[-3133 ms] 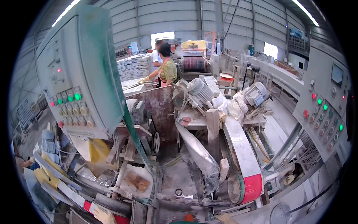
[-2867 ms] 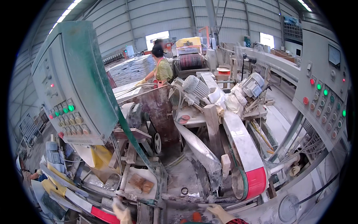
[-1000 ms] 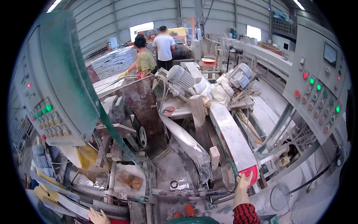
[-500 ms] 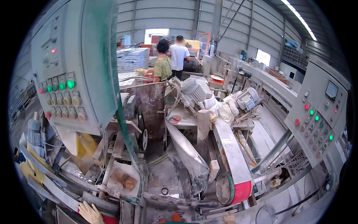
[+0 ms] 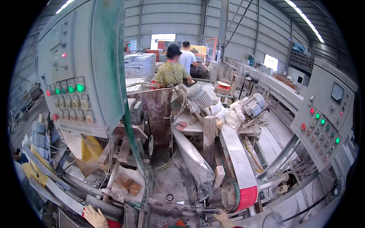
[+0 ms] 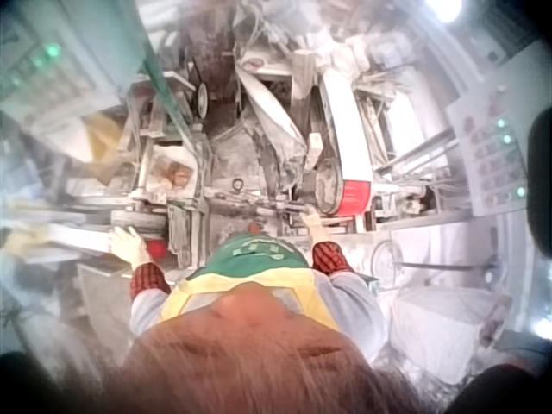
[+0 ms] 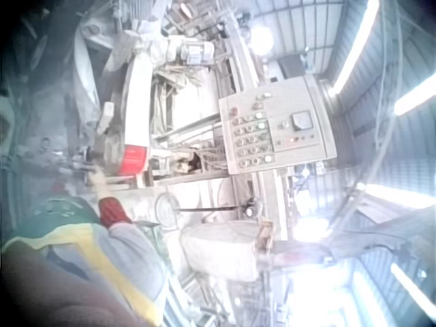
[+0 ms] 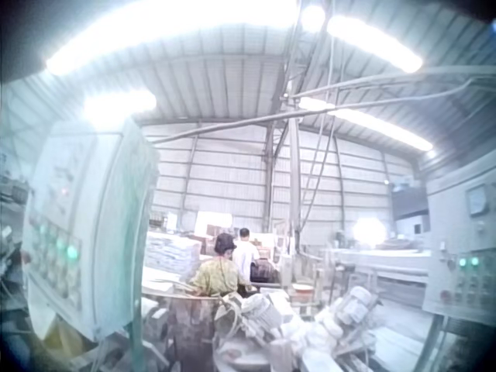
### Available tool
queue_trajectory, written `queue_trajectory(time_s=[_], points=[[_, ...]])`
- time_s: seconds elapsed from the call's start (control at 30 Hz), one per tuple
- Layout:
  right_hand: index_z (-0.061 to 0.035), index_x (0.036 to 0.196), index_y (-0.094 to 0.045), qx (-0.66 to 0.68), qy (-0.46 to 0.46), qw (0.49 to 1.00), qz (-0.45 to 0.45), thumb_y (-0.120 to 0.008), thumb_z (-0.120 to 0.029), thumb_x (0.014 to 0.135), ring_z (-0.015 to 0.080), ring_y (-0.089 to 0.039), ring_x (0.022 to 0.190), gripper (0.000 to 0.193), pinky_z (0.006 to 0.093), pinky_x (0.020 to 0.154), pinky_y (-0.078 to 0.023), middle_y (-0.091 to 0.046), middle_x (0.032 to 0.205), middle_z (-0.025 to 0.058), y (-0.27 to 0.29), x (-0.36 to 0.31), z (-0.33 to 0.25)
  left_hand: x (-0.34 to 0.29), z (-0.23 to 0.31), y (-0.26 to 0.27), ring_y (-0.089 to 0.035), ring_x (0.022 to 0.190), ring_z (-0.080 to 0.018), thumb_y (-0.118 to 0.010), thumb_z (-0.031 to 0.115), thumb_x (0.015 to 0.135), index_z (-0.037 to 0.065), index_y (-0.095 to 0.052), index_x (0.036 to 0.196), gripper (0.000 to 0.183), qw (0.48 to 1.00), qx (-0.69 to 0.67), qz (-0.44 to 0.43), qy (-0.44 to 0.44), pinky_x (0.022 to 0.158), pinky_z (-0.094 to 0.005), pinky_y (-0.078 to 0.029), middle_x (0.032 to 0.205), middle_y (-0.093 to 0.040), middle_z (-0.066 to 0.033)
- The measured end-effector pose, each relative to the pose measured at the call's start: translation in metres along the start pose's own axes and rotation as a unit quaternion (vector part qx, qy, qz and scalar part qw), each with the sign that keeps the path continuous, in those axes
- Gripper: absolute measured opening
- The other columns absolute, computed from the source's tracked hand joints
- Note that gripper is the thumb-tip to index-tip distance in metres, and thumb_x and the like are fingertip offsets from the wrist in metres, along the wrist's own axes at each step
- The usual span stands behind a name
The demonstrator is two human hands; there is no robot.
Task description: The person stands at a conveyor belt in a factory and repeatedly places flat rectangular items onto the moving belt. They use both hands to guide the items and maintain their position as the belt carries them forward. Other workers are visible in the background handling similar items.
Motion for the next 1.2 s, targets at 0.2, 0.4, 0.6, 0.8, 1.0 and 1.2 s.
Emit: queue_trajectory(time_s=[0.2,0.4,0.6,0.8,1.0,1.2], points=[[-0.0117,0.136,-0.049,-0.037,-0.059,0.997,-0.016,-0.068,-0.031,0.078,0.0238,-0.067,0.079,0.064,0.0361,0.075,-0.054,-0.069,0.094,0.0162,-0.011,0.014,0.085,-0.004,-0.002,-0.011,-0.027,0.135,-0.0438,-0.052,0.034,0.091,0.001,-0.036,0.139,0.061,1.0,-0.01,0.014,-0.011,0.111,-0.051,-0.021,0.146,-0.032,-0.0238],[-0.0109,0.134,-0.05,-0.033,-0.069,0.997,-0.026,-0.069,-0.031,0.078,0.023,-0.067,0.079,0.062,0.0351,0.074,-0.054,-0.069,0.093,0.0156,-0.002,0.012,0.098,-0.01,0.007,0.001,-0.025,0.136,-0.0444,-0.058,0.037,0.085,0.002,-0.034,0.14,0.069,1.0,-0.01,-0.001,0.007,0.112,-0.0509,-0.019,0.147,-0.031,-0.0245],[-0.0101,0.132,-0.052,-0.026,-0.052,0.998,-0.034,-0.069,-0.032,0.079,0.0223,-0.066,0.079,0.06,0.0342,0.073,-0.054,-0.069,0.093,0.0151,-0.008,0.012,0.089,-0.017,0.011,0.004,-0.024,0.137,-0.0441,-0.058,0.036,0.085,0.001,-0.033,0.14,0.069,1.0,-0.015,0.025,-0.006,0.113,-0.0509,-0.018,0.147,-0.03,-0.0248],[-0.0092,0.13,-0.054,-0.026,-0.025,0.998,-0.043,-0.07,-0.032,0.079,0.0216,-0.066,0.079,0.058,0.0332,0.073,-0.053,-0.069,0.093,0.0145,-0.012,0.017,0.066,-0.021,0.014,0.004,-0.024,0.137,-0.0438,-0.058,0.036,0.084,0.002,-0.034,0.14,0.07,1.0,-0.021,0.023,-0.002,0.113,-0.0511,-0.017,0.147,-0.03,-0.0246],[-0.0084,0.128,-0.055,-0.033,-0.002,0.998,-0.061,-0.07,-0.032,0.079,0.0208,-0.066,0.079,0.056,0.0322,0.072,-0.053,-0.068,0.092,0.014,-0.021,0.023,0.057,-0.026,0.011,0.006,-0.026,0.136,-0.0434,-0.063,0.032,0.081,0.001,-0.034,0.14,0.072,0.998,-0.033,0.053,-0.006,0.113,-0.0505,-0.018,0.147,-0.031,-0.0245],[-0.0076,0.126,-0.057,0.012,0.04,0.994,-0.097,-0.071,-0.032,0.08,0.0201,-0.065,0.079,0.054,0.0312,0.072,-0.053,-0.068,0.092,0.0134,-0.014,0.045,0.096,0.02,0.009,0.036,-0.038,0.129,-0.0398,-0.072,0.025,0.073,0.002,-0.038,0.139,0.077,0.985,-0.107,0.122,-0.051,0.108,-0.049,-0.027,0.138,-0.042,-0.0233]])
Point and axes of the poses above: each hand's wrist, its own x-axis towards the middle knuckle, its own y-axis out of the back of the hand, z = x × y, the point moved 9 cm from there along x, towards the middle knuckle
